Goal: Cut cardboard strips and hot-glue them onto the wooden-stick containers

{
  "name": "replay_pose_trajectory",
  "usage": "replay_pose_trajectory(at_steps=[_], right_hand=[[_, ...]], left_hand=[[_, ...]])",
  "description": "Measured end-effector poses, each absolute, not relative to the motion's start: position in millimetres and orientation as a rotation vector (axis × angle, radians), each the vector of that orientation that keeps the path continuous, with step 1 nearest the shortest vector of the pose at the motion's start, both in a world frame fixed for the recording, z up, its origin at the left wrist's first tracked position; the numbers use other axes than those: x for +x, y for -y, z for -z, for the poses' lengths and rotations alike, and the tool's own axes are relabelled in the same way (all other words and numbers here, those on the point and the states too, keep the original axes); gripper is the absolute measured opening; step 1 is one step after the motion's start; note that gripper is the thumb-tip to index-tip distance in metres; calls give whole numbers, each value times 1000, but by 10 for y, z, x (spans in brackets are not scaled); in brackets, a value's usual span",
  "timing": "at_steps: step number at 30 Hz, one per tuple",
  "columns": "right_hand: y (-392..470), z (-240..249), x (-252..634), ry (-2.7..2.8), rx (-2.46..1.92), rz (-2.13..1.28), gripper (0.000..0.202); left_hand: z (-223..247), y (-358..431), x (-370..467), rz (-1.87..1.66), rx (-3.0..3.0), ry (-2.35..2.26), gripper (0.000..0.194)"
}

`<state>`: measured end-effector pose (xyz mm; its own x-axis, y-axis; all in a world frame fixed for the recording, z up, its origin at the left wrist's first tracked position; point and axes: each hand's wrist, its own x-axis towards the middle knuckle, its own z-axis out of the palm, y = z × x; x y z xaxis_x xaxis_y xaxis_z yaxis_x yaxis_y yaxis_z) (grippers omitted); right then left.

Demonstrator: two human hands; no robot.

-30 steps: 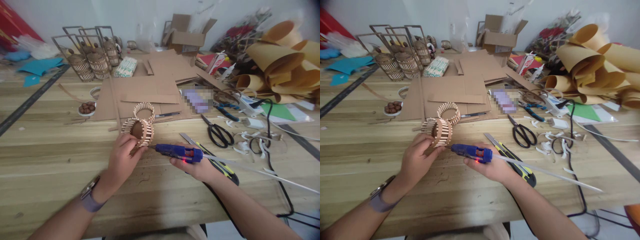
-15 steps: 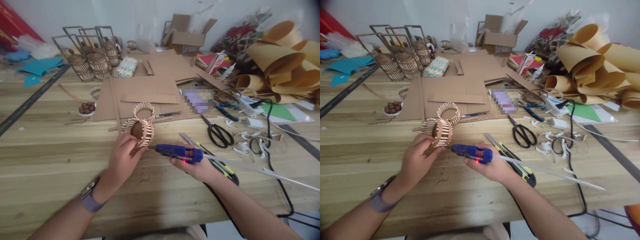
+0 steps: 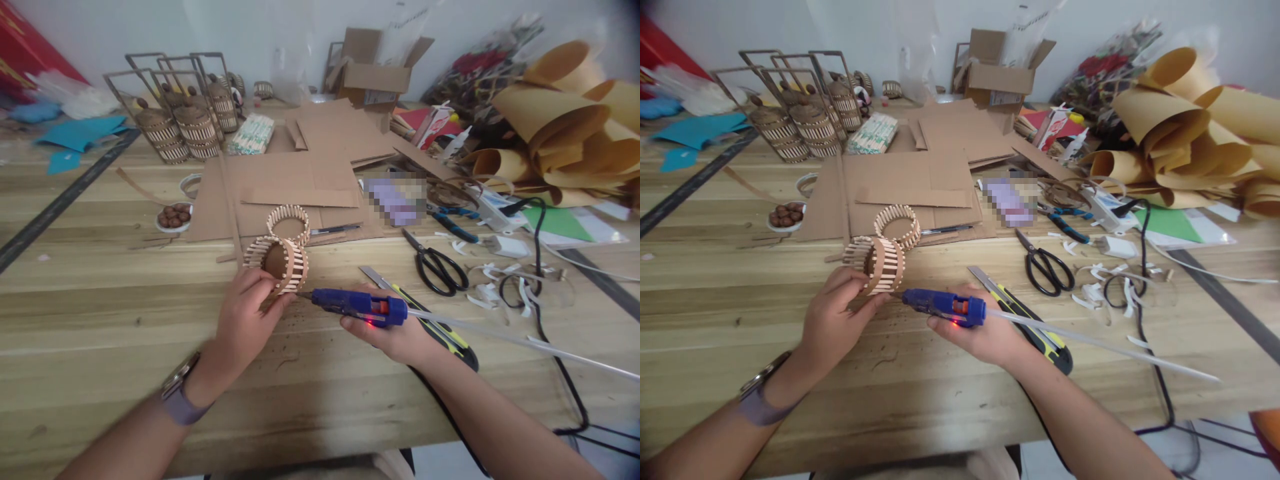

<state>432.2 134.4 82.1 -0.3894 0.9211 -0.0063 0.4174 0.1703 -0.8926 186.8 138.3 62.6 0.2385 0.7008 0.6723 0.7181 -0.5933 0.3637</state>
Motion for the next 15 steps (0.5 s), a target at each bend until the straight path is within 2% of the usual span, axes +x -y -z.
replay_pose_trajectory(at_steps=[7, 15], right_hand=[[-1333, -824, 4315, 1889, -1257, -1139, 31], [-1336, -774, 4318, 1766, -1277, -1275, 27]], left_hand=[[-640, -1387, 1872, 1316, -2449, 1411, 17], [-617, -1384, 1862, 1344, -2442, 1482, 17]])
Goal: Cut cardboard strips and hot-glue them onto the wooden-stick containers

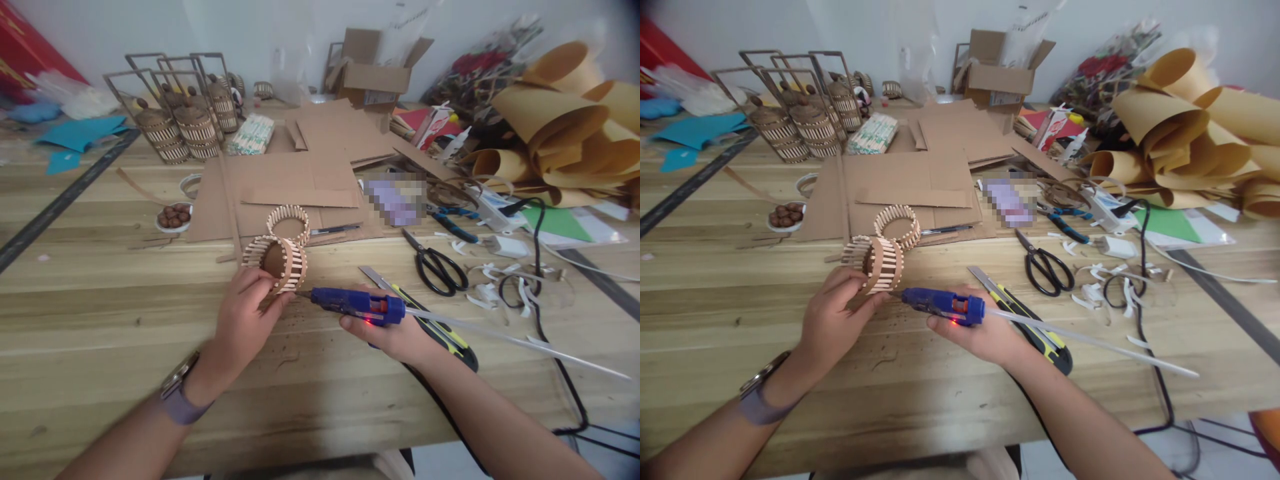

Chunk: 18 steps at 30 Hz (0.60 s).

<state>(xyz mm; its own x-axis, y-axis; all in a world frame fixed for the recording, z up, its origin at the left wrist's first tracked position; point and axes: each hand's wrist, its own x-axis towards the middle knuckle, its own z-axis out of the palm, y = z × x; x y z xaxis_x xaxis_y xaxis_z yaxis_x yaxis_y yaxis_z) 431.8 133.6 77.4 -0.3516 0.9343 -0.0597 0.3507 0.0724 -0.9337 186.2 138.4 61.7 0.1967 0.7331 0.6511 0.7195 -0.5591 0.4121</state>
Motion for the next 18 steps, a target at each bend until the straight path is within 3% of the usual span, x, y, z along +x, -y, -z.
replay_pose_trajectory(at_steps=[6, 18], right_hand=[[-1322, -732, 4314, 1680, -1293, -1323, 34], [-1333, -836, 4294, 1655, -1220, -1449, 25]], left_hand=[[-637, -1383, 1863, -1340, 2405, -1454, 16], [-645, -1381, 1861, -1350, 2446, -1433, 16]])
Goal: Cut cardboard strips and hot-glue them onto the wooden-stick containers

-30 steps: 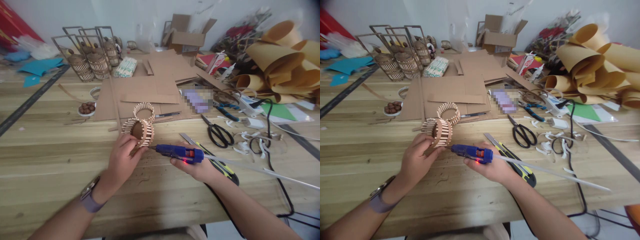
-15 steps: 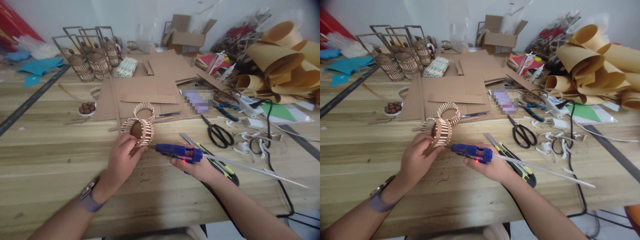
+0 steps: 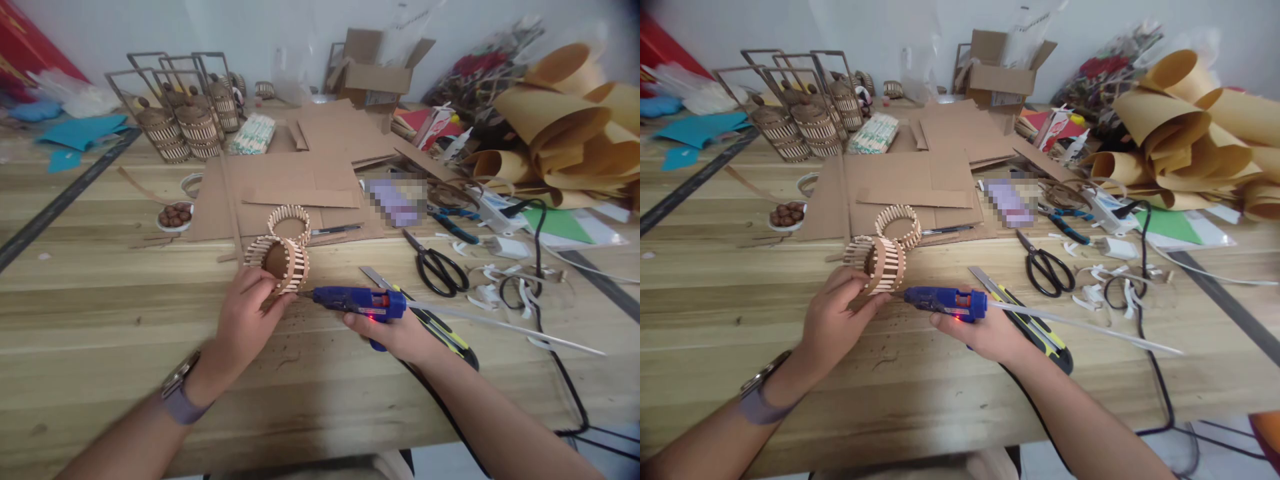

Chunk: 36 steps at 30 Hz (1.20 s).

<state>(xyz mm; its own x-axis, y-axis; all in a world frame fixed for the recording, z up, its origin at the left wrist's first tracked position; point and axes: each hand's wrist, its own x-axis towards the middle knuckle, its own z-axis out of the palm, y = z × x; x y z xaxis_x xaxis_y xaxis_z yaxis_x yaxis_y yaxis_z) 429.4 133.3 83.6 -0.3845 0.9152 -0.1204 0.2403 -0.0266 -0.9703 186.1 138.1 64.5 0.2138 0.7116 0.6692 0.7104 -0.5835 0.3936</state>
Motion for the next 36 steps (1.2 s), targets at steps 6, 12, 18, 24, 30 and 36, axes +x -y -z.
replay_pose_trajectory(at_steps=[6, 12, 18, 24, 30, 36], right_hand=[[-1339, -839, 4303, 1708, -1223, -1416, 22], [-1336, -840, 4304, 1709, -1257, -1367, 24], [-1336, -862, 4302, 1730, -1272, -1328, 28], [-1341, -817, 4310, 1724, -1227, -1372, 22], [-1340, -799, 4300, 1666, -1259, -1433, 30], [-1340, -800, 4290, 1662, -1236, -1431, 31]], left_hand=[[-651, -1385, 1862, -1351, 2440, -1427, 16], [-654, -1381, 1857, -1330, 2435, -1432, 16], [-646, -1383, 1853, -1329, 2423, -1420, 16], [-638, -1384, 1852, -1339, 2410, -1427, 16], [-632, -1380, 1843, -1300, 2363, -1457, 14], [-633, -1385, 1850, -1324, 2394, -1438, 17]])
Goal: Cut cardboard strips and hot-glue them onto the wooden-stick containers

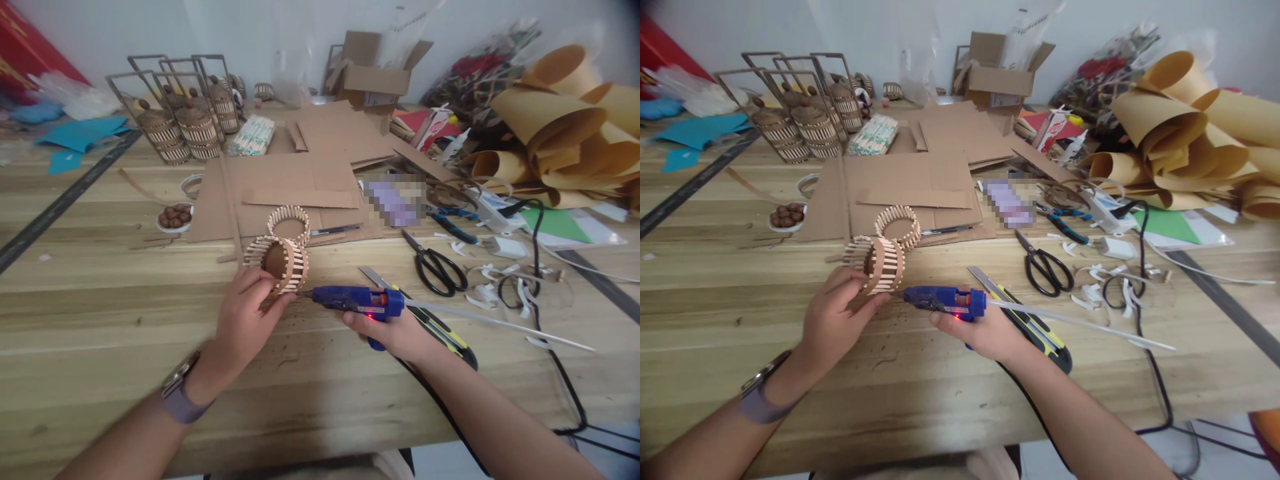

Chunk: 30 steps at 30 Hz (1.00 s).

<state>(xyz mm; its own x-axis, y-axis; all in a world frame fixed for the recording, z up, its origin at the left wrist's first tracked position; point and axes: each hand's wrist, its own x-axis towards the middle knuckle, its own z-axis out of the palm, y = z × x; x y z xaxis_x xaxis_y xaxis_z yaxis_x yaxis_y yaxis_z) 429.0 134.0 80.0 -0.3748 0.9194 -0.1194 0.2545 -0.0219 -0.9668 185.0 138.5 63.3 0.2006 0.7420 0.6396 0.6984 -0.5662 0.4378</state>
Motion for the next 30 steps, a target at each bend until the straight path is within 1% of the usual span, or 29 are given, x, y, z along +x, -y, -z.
replay_pose_trajectory(at_steps=[3, 11, 20, 30], right_hand=[[-1343, -794, 4292, 1664, -1208, -1435, 30], [-1343, -825, 4295, 1670, -1158, -1433, 17], [-1336, -858, 4297, 1677, -1227, -1413, 24], [-1336, -843, 4309, 1699, -1220, -1412, 23]], left_hand=[[-631, -1382, 1854, -1332, 2415, -1431, 17], [-620, -1374, 1852, -1339, 2430, -1460, 18], [-638, -1375, 1847, -1327, 2416, -1453, 12], [-653, -1374, 1855, -1336, 2383, -1453, 12]])
